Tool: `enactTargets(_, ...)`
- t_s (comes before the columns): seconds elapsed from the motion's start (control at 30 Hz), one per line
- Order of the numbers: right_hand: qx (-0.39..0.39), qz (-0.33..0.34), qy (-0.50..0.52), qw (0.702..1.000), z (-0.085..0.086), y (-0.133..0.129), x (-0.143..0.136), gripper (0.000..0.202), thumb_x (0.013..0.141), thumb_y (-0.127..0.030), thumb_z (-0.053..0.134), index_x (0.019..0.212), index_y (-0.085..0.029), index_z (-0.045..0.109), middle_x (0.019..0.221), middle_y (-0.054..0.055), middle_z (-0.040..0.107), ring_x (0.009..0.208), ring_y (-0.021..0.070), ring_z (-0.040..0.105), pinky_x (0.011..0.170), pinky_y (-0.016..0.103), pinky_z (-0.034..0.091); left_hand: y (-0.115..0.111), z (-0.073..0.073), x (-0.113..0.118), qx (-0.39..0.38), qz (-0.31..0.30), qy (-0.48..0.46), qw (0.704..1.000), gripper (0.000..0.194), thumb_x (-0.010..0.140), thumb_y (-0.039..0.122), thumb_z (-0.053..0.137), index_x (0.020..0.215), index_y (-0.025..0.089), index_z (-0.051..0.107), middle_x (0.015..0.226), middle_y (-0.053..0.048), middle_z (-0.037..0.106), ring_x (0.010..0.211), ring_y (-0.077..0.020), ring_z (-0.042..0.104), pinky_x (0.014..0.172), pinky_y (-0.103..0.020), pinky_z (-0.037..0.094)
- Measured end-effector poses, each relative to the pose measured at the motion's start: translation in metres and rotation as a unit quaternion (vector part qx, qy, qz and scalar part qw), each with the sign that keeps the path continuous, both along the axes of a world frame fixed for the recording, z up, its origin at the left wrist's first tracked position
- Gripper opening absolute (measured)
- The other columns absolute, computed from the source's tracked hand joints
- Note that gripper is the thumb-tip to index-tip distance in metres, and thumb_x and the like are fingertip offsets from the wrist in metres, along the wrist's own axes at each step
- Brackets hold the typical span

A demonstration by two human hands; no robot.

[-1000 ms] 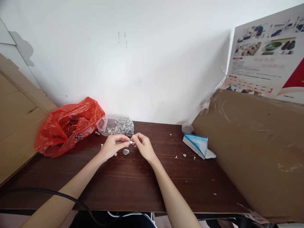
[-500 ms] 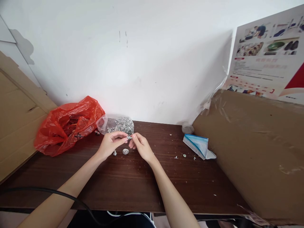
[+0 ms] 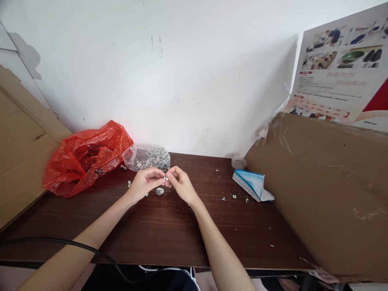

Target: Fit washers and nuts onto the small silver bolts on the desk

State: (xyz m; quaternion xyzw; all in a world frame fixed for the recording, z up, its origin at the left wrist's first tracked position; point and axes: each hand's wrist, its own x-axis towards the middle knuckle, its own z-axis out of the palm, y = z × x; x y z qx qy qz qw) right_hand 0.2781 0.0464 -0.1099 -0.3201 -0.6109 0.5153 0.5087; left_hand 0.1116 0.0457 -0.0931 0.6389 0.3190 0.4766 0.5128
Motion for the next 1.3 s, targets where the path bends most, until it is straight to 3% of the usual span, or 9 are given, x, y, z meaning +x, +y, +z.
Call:
enactTargets(0.17,-0.024,0.009,0.038,0.999,0.004,-0.002,0.001,0.029,0.074,-0.038,0.075,0.093,-0.019,0.064,0.077,0.001,0.068,0.071,0.0133,0.063,0.065,0.028,0.049,0.001,0.002,-0.002,0.011,0.039,-0.006,0.999,0.024,0.073,0.029,0.073,0.088,0.011,0.065,0.077,-0.005,0.069,0.071,-0.0151,0.067,0.068,-0.027,0.057)
enactTargets(0.3,-0.024,-0.012,0.032,0.999,0.005,-0.002,0.002,0.027,0.071,-0.033,0.078,0.092,-0.018,0.069,0.076,0.001,0.069,0.07,0.0125,0.062,0.069,0.028,0.049,0.002,0.002,-0.004,0.032,0.06,0.018,0.998,0.024,0.074,0.03,0.071,0.089,0.012,0.067,0.077,-0.005,0.068,0.069,-0.0144,0.066,0.064,-0.025,0.055)
enactTargets(0.6,-0.037,-0.031,0.031,0.998,0.003,-0.001,0.002,0.026,0.069,-0.035,0.079,0.087,-0.018,0.071,0.072,0.001,0.068,0.067,0.0124,0.06,0.067,0.029,0.049,0.004,-0.002,-0.003,0.097,0.06,0.04,0.993,0.015,0.075,0.024,0.068,0.084,0.013,0.068,0.087,-0.006,0.062,0.079,-0.0165,0.066,0.074,-0.032,0.059)
enactTargets(1.03,-0.062,-0.053,0.05,0.995,0.002,-0.001,0.0,0.029,0.062,-0.033,0.083,0.086,-0.019,0.074,0.078,0.003,0.073,0.072,0.0157,0.065,0.079,0.036,0.053,0.005,-0.007,-0.003,0.047,0.069,0.035,0.996,0.027,0.077,0.028,0.068,0.098,0.012,0.066,0.084,-0.008,0.069,0.076,-0.018,0.069,0.072,-0.032,0.06)
enactTargets(1.3,-0.047,-0.067,0.013,0.997,0.003,-0.002,0.001,0.03,0.062,-0.035,0.082,0.085,-0.018,0.073,0.078,0.003,0.074,0.074,0.0174,0.067,0.079,0.036,0.054,0.007,-0.008,-0.003,0.081,0.072,0.054,0.993,0.019,0.077,0.027,0.068,0.09,0.013,0.07,0.088,-0.006,0.067,0.076,-0.0161,0.068,0.073,-0.03,0.06)
